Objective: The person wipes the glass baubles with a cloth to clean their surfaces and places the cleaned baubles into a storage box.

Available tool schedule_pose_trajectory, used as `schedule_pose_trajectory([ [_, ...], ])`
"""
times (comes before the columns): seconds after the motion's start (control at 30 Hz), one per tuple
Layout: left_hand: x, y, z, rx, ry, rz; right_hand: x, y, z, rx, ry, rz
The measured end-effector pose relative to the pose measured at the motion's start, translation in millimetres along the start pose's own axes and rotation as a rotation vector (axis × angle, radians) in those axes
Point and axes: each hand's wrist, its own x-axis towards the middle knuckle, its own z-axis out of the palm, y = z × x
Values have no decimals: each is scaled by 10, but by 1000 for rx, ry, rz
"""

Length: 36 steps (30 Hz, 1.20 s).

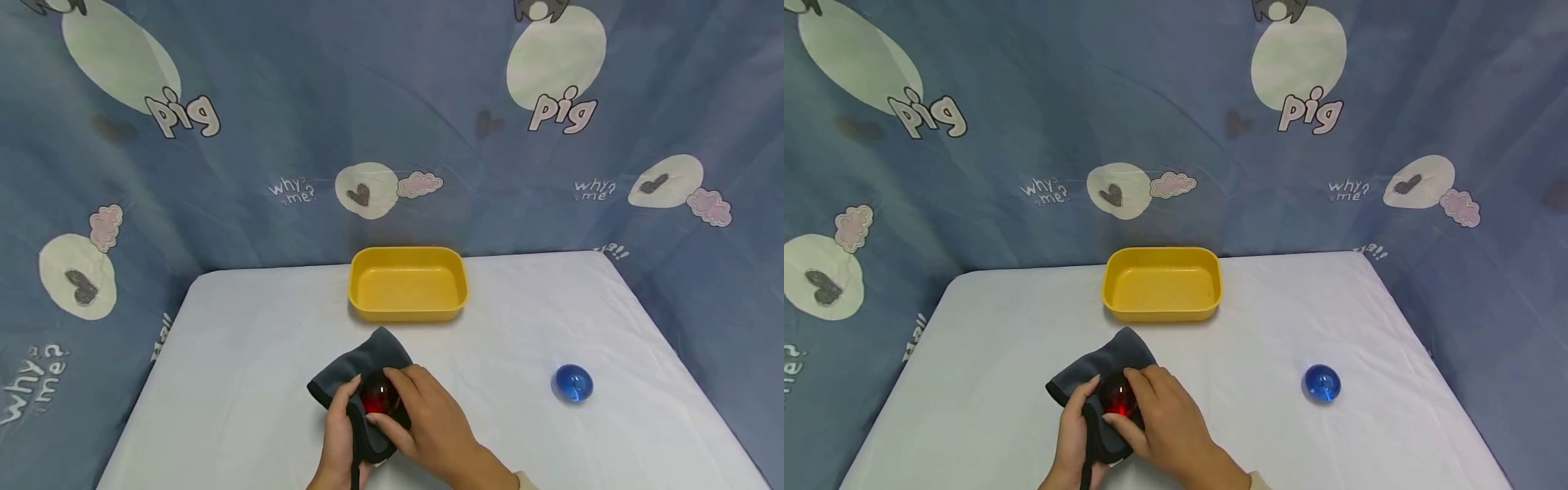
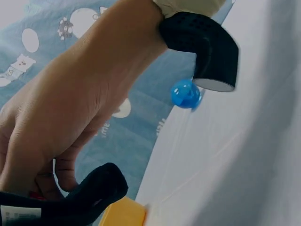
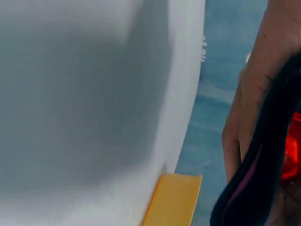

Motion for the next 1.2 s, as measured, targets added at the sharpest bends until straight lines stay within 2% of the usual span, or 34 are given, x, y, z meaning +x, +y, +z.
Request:
schedule_pose_trajectory([
  [0.2,-48,24,-66,39,-36,-12,65,-34,70,37,54,125],
  [0.33,-40,-7,-100,73,-65,-49,53,-12,49,69,9,234],
  [0.43,-27,-6,-118,68,-68,-51,55,-5,17,81,-32,261],
  [0.5,-15,0,-107,42,-55,-28,41,2,-6,79,-44,220],
  [0.6,12,11,-67,2,-26,7,-1,25,-24,62,-39,108],
  [0.73,28,33,-26,-25,10,16,-31,71,-11,12,-18,-76],
  [0.83,24,29,-15,-37,19,21,-22,98,3,-20,-15,-153],
  [0.93,19,-1,-3,-46,12,28,-10,106,5,-37,-13,-162],
  [1.07,8,-42,20,-39,22,19,6,93,11,-58,-8,-121],
  [1.2,-3,-53,25,-28,41,4,26,80,18,-40,-12,-16],
])
